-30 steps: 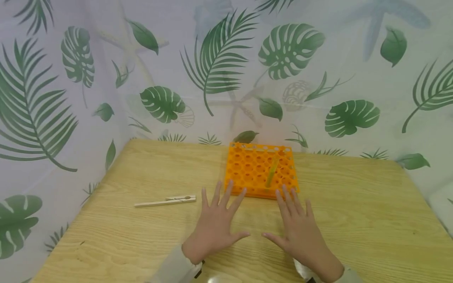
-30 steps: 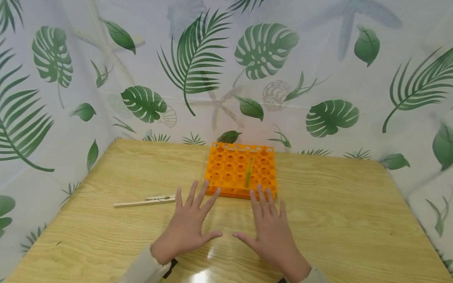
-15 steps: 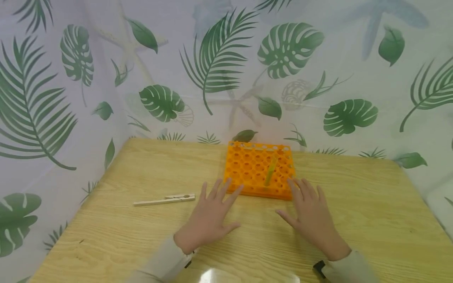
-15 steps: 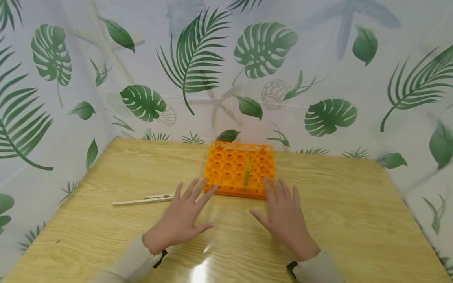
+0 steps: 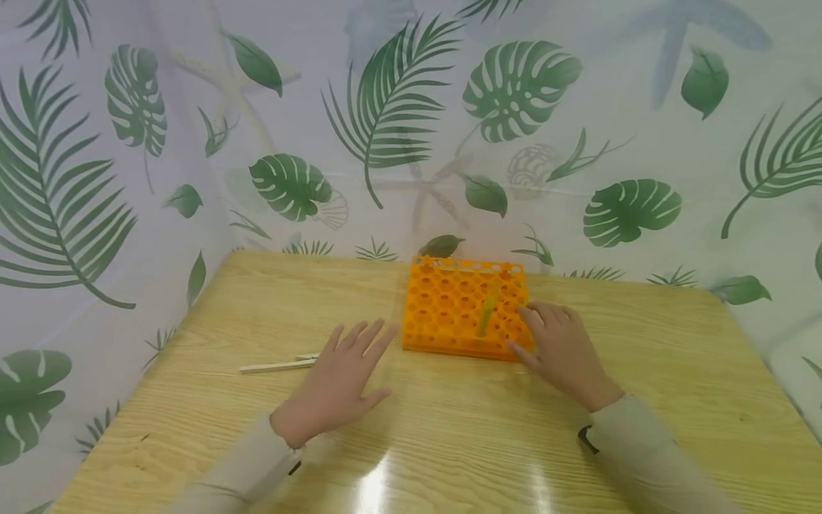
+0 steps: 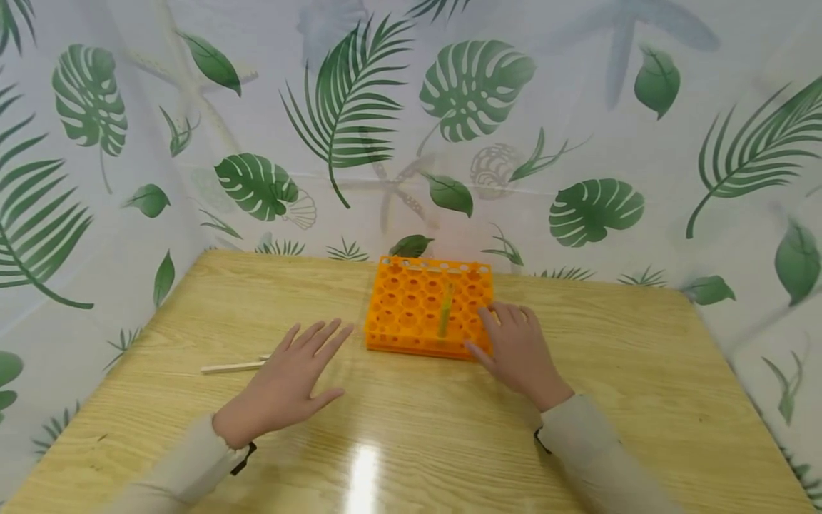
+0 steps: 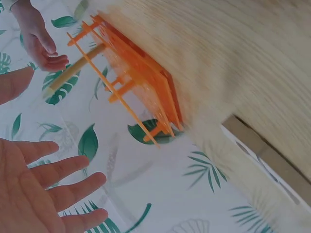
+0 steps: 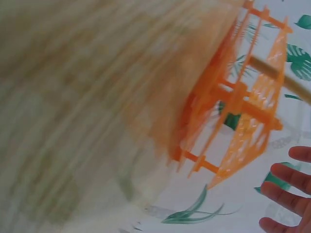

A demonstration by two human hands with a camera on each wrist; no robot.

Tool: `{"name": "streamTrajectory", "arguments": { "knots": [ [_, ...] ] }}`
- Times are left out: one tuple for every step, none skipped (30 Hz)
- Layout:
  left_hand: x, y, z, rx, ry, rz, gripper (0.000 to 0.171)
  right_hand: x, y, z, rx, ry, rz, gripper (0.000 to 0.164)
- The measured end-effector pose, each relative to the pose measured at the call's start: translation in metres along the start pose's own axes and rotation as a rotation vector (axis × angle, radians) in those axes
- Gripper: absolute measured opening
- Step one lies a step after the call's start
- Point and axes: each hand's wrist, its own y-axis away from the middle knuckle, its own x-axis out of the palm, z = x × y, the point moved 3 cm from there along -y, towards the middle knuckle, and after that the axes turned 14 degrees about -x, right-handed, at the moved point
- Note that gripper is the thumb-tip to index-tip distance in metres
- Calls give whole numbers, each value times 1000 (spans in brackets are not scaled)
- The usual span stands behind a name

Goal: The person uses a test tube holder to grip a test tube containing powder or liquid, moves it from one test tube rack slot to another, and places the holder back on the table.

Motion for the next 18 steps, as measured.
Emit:
{"name": "streamTrajectory", "arguments": {
  "knots": [
    [-1, 0, 4, -7, 4, -6, 83, 3, -1, -3, -2, 1, 18, 61],
    [-1, 0, 7, -16, 6, -10, 84, 7, -1, -5, -5, 6, 35, 57],
    [-2, 0, 11, -23, 10, -12, 84, 10, -1, -8, -8, 11, 50, 55],
    [-2, 0, 14, -31, 9, -9, 84, 13, -2, -9, -15, 15, 58, 53],
    [-2, -1, 18, -37, 7, -8, 84, 16, -2, -11, -22, 20, 66, 52],
    [-2, -1, 22, -44, 6, -4, 83, 19, -1, -12, -30, 27, 68, 52],
    [-2, -1, 25, -49, 6, 0, 83, 21, -1, -13, -38, 31, 64, 51],
    [-1, -1, 29, -51, 1, 3, 82, 22, -2, -14, -48, 37, 60, 51],
    [-1, -1, 32, -53, 1, 7, 81, 23, -2, -15, -58, 41, 56, 52],
    [0, -1, 35, -53, -5, 10, 80, 24, -2, -15, -68, 42, 51, 52],
    [1, -1, 38, -54, -11, 13, 79, 25, -2, -16, -77, 44, 50, 52],
    [1, -1, 41, -53, -15, 17, 78, 26, -2, -16, -86, 47, 50, 52],
    [1, -1, 44, -52, -20, 17, 77, 27, -3, -16, -93, 46, 52, 51],
    [1, -1, 47, -50, -21, 16, 77, 27, -3, -16, -99, 47, 56, 51],
    [1, -1, 50, -53, -25, 15, 77, 28, -3, -17, -103, 46, 59, 51],
    [1, -2, 53, -56, -32, 14, 77, 29, -4, -17, -104, 43, 64, 50],
    [0, -2, 55, -61, -35, 13, 76, 29, -4, -17, -106, 41, 70, 50],
    [0, -2, 58, -66, -36, 12, 76, 29, -4, -17, -107, 38, 73, 50]
  ]
}}
